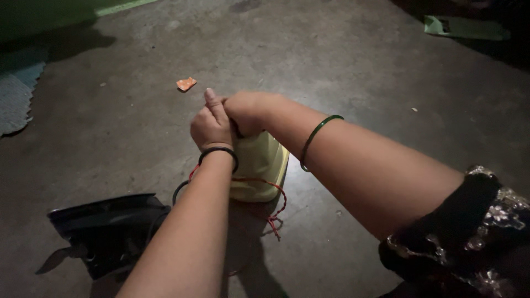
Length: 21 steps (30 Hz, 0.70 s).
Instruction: The person is repairing a small electronic device, possibly a motor or fan, by manipulating wires and components inside a beige plastic housing. They use a tool to adjust connections and then wipe the exterior of the housing with a cloth.
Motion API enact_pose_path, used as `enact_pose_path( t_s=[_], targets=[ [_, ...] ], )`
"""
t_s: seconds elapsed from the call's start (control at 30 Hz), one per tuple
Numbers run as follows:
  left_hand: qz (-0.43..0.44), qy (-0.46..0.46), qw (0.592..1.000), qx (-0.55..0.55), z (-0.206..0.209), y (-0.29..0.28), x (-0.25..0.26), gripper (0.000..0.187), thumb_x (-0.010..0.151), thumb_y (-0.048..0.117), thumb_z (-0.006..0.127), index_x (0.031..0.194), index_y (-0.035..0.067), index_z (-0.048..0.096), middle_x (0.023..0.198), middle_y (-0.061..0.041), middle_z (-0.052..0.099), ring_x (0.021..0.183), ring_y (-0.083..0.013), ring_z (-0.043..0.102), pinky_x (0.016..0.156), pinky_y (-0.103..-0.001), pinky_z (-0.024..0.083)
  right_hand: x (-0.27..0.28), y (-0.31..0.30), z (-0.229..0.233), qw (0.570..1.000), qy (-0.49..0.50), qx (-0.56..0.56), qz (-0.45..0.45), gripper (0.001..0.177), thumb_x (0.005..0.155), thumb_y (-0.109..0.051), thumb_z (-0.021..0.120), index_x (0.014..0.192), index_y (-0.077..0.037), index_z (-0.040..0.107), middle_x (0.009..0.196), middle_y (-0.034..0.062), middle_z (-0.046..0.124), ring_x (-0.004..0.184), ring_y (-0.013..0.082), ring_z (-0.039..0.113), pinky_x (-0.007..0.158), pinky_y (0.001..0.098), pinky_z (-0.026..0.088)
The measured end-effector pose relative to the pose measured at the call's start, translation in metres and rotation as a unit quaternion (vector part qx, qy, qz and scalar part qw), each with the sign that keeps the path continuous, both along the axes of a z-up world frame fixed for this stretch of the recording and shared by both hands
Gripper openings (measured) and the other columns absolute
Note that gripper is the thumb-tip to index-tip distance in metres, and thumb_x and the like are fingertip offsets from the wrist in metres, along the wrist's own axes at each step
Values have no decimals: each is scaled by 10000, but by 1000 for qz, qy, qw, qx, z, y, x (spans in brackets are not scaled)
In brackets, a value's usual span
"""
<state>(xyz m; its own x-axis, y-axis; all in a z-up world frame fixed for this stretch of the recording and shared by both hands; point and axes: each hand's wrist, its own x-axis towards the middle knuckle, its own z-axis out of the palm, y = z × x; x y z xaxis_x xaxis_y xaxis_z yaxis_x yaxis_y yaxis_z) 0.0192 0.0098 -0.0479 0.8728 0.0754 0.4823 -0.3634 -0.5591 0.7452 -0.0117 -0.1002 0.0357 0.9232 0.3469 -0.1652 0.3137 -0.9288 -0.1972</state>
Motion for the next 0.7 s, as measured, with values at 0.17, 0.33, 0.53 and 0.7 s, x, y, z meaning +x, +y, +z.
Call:
enact_pose_path(
  t_s=[0.17,0.33,0.53,0.7],
  targets=[
    [1,-4,999,34,-10,1,8,653,1064,514,269,966,177,821,904,-173,755,884,-435,693,756,-525,544,-2,5,-7,996,-33,-66,-51,240,770,-167,767,997,-89,760,1010,180,750,954,384,715,830,476,564],
    [31,70,996,46,-24,8,19,644,1043,526,295,907,132,785,879,-190,743,871,-449,690,747,-548,534,-6,21,-17,982,-96,-13,-159,217,938,-278,651,924,-117,795,987,171,760,937,361,733,800,462,573],
    [55,67,993,75,-39,12,36,624,1040,535,339,940,90,764,896,-221,729,868,-473,681,727,-578,526,2,27,-12,977,-105,-70,-175,193,861,-274,662,927,-160,803,995,131,761,951,319,737,764,441,585],
    [83,62,990,101,-27,8,25,621,1046,513,327,937,87,766,908,-224,732,877,-468,687,753,-578,531,-12,23,-28,964,-131,-5,-232,192,859,-253,659,906,-118,786,979,162,758,924,351,733,766,485,583]
  ],
)
